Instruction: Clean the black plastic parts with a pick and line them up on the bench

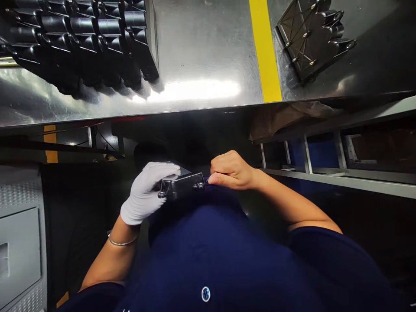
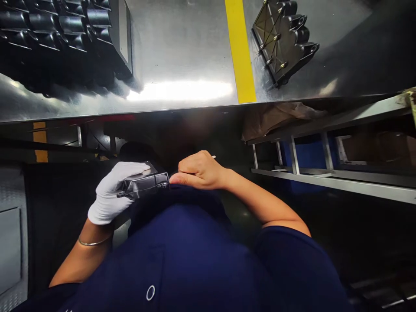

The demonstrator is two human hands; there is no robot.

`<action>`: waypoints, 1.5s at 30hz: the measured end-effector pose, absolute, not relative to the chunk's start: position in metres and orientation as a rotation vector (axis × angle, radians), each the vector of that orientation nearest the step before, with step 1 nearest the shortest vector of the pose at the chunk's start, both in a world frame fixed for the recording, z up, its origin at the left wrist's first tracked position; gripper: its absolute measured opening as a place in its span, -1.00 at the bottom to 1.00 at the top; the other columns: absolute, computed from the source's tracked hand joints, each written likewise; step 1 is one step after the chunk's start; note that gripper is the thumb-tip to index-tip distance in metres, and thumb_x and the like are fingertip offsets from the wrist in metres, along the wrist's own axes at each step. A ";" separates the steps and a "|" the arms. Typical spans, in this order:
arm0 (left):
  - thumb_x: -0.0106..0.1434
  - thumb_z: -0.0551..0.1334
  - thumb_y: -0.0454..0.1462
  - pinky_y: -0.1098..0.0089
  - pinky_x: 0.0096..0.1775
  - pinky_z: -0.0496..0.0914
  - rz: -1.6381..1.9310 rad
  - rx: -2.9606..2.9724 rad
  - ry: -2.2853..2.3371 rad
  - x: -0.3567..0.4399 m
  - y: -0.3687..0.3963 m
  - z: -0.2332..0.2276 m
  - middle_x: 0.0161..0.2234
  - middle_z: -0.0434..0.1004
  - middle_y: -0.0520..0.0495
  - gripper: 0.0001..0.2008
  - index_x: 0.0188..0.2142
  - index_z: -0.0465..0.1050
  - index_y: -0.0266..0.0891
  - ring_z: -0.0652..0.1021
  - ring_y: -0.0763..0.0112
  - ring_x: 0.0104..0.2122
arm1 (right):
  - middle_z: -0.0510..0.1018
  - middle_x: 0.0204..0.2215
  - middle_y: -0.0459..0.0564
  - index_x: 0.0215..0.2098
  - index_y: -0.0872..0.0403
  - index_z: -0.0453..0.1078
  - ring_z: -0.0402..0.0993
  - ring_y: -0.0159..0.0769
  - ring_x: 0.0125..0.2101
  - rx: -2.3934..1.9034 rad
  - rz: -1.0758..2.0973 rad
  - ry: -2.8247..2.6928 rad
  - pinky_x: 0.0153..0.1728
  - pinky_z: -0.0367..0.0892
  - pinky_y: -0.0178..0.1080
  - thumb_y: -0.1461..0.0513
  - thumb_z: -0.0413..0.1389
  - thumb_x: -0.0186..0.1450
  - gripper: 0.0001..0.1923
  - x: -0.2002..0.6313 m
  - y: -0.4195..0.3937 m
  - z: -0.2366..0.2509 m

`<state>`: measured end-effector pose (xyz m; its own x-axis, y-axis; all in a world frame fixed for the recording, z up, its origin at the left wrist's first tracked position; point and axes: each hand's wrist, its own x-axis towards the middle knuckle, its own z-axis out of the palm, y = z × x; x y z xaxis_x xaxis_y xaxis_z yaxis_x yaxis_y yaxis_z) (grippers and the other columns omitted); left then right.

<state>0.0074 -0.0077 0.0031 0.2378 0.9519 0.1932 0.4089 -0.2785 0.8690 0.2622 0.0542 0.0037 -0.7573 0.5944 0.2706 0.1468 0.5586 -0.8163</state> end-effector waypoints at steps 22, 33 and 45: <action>-0.05 0.36 0.11 0.39 -0.38 0.40 0.656 1.111 1.185 0.004 0.010 -0.015 -0.43 0.55 -0.09 -0.45 -0.29 0.56 -0.32 0.47 0.32 -0.44 | 0.19 -0.64 -0.17 -0.56 0.10 0.29 0.11 -0.46 -0.59 -0.512 0.461 -2.437 -0.55 -0.07 -0.32 -0.19 -0.13 0.34 -0.39 0.240 0.064 0.004; 0.04 0.31 0.12 0.37 -0.31 0.41 0.724 1.131 1.194 0.012 0.010 -0.019 -0.35 0.58 -0.15 -0.47 -0.30 0.56 -0.33 0.49 0.27 -0.36 | 0.22 -0.64 -0.16 -0.57 0.12 0.31 0.11 -0.47 -0.59 -0.597 0.342 -2.295 -0.56 -0.03 -0.34 -0.17 -0.01 0.29 -0.43 0.237 0.063 0.000; 0.07 0.28 0.09 0.34 -0.31 0.41 0.706 1.114 1.196 0.018 0.011 -0.014 -0.37 0.58 -0.17 -0.53 -0.34 0.58 -0.31 0.49 0.22 -0.35 | 0.25 -0.66 -0.16 -0.59 0.10 0.24 0.17 -0.48 -0.61 -0.615 0.542 -2.326 -0.58 -0.04 -0.35 -0.16 0.00 0.30 -0.44 0.239 0.063 -0.002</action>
